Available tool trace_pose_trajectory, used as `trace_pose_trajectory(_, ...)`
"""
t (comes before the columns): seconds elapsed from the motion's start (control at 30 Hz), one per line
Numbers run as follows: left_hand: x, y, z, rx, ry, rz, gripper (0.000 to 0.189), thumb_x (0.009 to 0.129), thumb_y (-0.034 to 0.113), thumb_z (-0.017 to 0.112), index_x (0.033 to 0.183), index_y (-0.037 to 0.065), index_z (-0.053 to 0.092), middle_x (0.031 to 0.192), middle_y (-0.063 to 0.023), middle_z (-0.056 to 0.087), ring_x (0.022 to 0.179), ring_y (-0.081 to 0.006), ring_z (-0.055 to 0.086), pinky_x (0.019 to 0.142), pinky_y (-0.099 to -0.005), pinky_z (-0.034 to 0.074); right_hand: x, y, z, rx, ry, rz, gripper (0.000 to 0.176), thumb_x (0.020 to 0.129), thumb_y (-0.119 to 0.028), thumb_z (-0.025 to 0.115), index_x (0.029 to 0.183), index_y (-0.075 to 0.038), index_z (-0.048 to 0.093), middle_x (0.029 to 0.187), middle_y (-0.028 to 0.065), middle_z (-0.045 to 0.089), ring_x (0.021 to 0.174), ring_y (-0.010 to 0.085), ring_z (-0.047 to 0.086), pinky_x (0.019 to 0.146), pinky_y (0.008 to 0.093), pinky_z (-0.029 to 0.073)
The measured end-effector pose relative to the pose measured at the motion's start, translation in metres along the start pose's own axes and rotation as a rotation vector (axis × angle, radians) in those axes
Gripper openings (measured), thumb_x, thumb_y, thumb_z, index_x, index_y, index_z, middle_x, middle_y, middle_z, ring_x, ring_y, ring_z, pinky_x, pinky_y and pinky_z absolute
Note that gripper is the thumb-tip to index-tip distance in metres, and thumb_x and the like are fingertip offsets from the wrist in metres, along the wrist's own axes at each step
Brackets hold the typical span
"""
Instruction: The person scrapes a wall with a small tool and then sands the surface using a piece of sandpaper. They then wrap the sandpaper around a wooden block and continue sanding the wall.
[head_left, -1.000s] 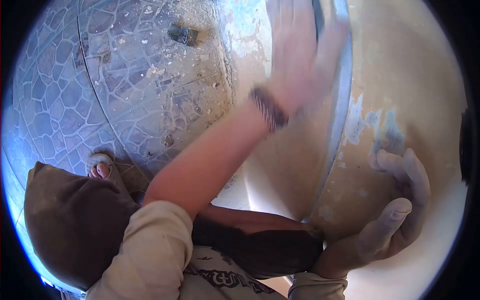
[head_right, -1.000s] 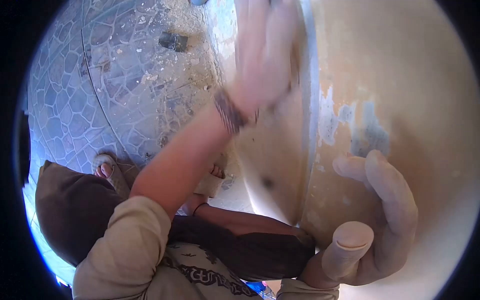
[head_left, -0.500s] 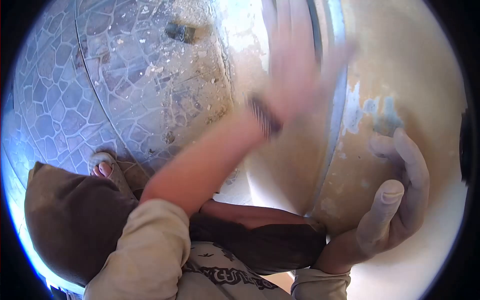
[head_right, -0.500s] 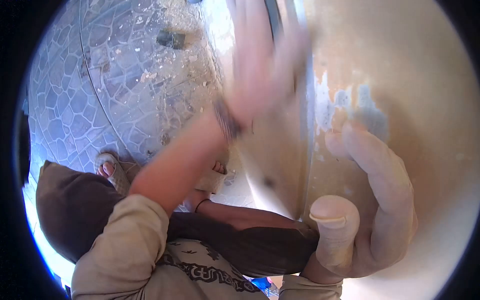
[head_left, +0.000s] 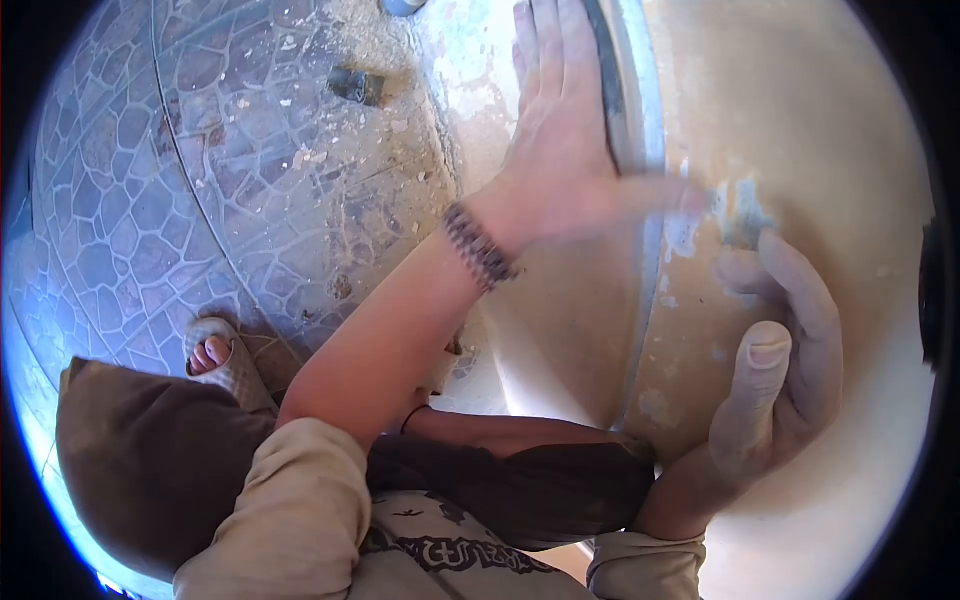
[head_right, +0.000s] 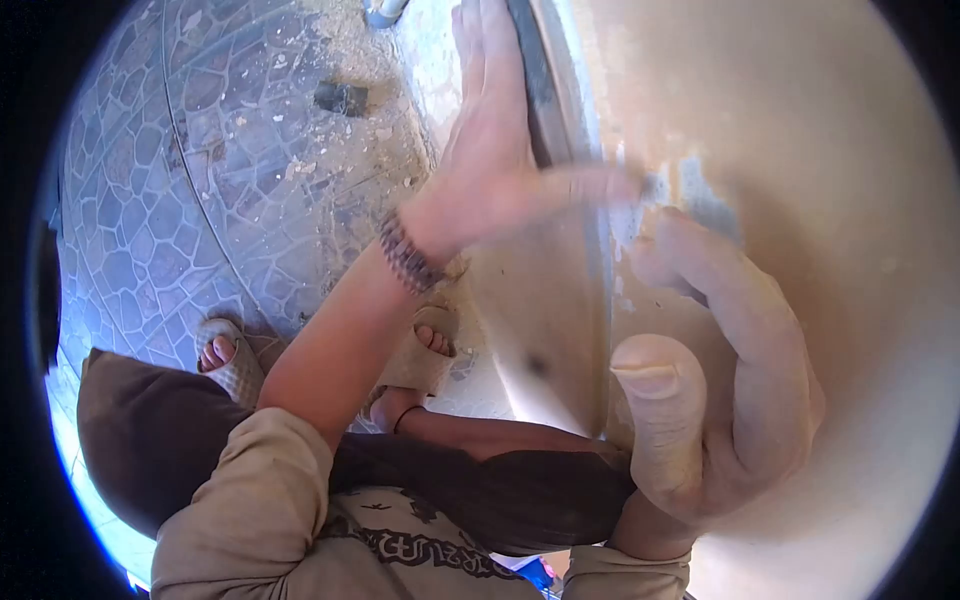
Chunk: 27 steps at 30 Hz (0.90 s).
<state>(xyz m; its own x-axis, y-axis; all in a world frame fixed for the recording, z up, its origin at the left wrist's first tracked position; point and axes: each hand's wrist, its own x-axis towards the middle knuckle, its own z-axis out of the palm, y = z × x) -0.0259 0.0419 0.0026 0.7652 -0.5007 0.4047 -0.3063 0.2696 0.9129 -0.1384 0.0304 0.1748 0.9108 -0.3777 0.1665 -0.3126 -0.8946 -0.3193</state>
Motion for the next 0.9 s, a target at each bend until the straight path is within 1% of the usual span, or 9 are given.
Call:
trace_pose_trajectory(0.07, -0.015, -0.012, -0.01, 0.025, -0.212, -0.013, 0.15, 0.062, 0.065, 0.08, 0.141, -0.018, -0.016, 0.149, -0.0425, -0.012, 0.14, -0.0566, -0.012, 0.115, -0.0589, -0.002, 0.0, -0.005, 0.0, -0.012, -0.009, 0.034, 0.042, 0.096, -0.027, 0.054, 0.116, 0.009, 0.061, 0.095, 0.0147, 0.067, 0.092, 0.0216, 0.06, 0.089, 0.0344, 0.045)
trace_pose_trajectory(0.17, -0.017, -0.005, -0.019, 0.201, -0.292, -0.035, 0.148, 0.061, 0.059, 0.083, 0.142, -0.018, -0.014, 0.149, -0.0431, -0.01, 0.141, -0.0563, -0.01, 0.116, -0.0582, 0.003, 0.001, -0.009, 0.001, -0.019, -0.015, 0.085, 0.04, 0.095, -0.025, 0.056, 0.117, 0.009, 0.061, 0.096, 0.0138, 0.067, 0.092, 0.0205, 0.06, 0.089, 0.0331, 0.045)
trace_pose_trajectory(0.27, -0.016, -0.013, -0.017, 0.088, -0.245, -0.004, 0.142, 0.062, 0.05, 0.084, 0.143, -0.018, -0.011, 0.149, -0.0434, -0.007, 0.141, -0.0557, -0.007, 0.117, -0.0564, 0.008, 0.002, -0.01, 0.001, -0.01, -0.009, 0.097, 0.038, 0.094, -0.021, 0.058, 0.118, 0.008, 0.061, 0.097, 0.0131, 0.067, 0.092, 0.0194, 0.06, 0.087, 0.0316, 0.046)
trace_pose_trajectory(0.37, -0.017, -0.012, -0.027, 0.15, -0.302, 0.024, 0.135, 0.064, 0.042, 0.083, 0.143, -0.018, -0.007, 0.149, -0.0431, -0.003, 0.142, -0.0552, -0.003, 0.118, -0.0537, 0.009, 0.002, -0.011, 0.0, -0.015, -0.036, 0.105, 0.036, 0.094, -0.018, 0.059, 0.12, 0.007, 0.061, 0.098, 0.0131, 0.067, 0.093, 0.0186, 0.061, 0.087, 0.0304, 0.046)
trace_pose_trajectory(0.47, -0.014, -0.012, -0.028, 0.189, -0.279, 0.064, 0.129, 0.064, 0.039, 0.083, 0.143, -0.019, -0.002, 0.149, -0.0437, -0.001, 0.141, -0.0566, 0.0, 0.119, -0.0515, 0.01, 0.001, -0.013, 0.0, -0.025, -0.058, 0.128, 0.036, 0.094, -0.016, 0.059, 0.121, 0.007, 0.06, 0.1, 0.0135, 0.067, 0.095, 0.0182, 0.062, 0.089, 0.0299, 0.046)
trace_pose_trajectory(0.57, -0.018, -0.015, -0.03, 0.199, -0.243, 0.122, 0.122, 0.07, 0.041, 0.08, 0.145, -0.017, 0.002, 0.15, -0.0421, 0.003, 0.142, -0.0543, 0.006, 0.119, -0.0497, 0.01, 0.001, -0.013, -0.002, -0.015, -0.072, 0.147, 0.035, 0.093, -0.015, 0.059, 0.122, 0.007, 0.06, 0.101, 0.014, 0.067, 0.096, 0.0179, 0.062, 0.09, 0.0297, 0.045)
trace_pose_trajectory(0.67, -0.028, -0.023, -0.024, 0.27, -0.222, 0.118, 0.119, 0.068, 0.044, 0.076, 0.147, -0.013, 0.008, 0.152, -0.039, 0.008, 0.143, -0.0506, 0.011, 0.117, -0.0531, 0.017, 0.001, -0.013, -0.004, -0.018, -0.093, 0.138, 0.035, 0.093, -0.013, 0.06, 0.121, 0.007, 0.06, 0.101, 0.0143, 0.067, 0.096, 0.018, 0.062, 0.09, 0.0298, 0.045)
trace_pose_trajectory(0.77, -0.042, -0.019, -0.02, 0.12, -0.181, 0.104, 0.125, 0.062, 0.035, 0.082, 0.15, -0.009, 0.005, 0.154, -0.0362, 0.005, 0.146, -0.0474, 0.007, 0.119, -0.0449, 0.016, 0.001, -0.012, -0.004, 0.012, -0.089, 0.125, 0.035, 0.092, -0.013, 0.06, 0.121, 0.007, 0.06, 0.101, 0.0144, 0.067, 0.096, 0.0184, 0.062, 0.09, 0.0299, 0.045)
trace_pose_trajectory(0.9, -0.073, -0.007, 0.0, 0.028, -0.14, 0.044, 0.117, 0.068, 0.033, 0.078, 0.149, -0.011, 0.007, 0.154, -0.037, 0.005, 0.145, -0.0481, 0.007, 0.119, -0.0467, 0.015, 0.0, -0.014, -0.003, 0.032, -0.069, 0.144, 0.035, 0.092, -0.012, 0.061, 0.12, 0.008, 0.06, 0.101, 0.0146, 0.066, 0.097, 0.0189, 0.061, 0.091, 0.0299, 0.045)
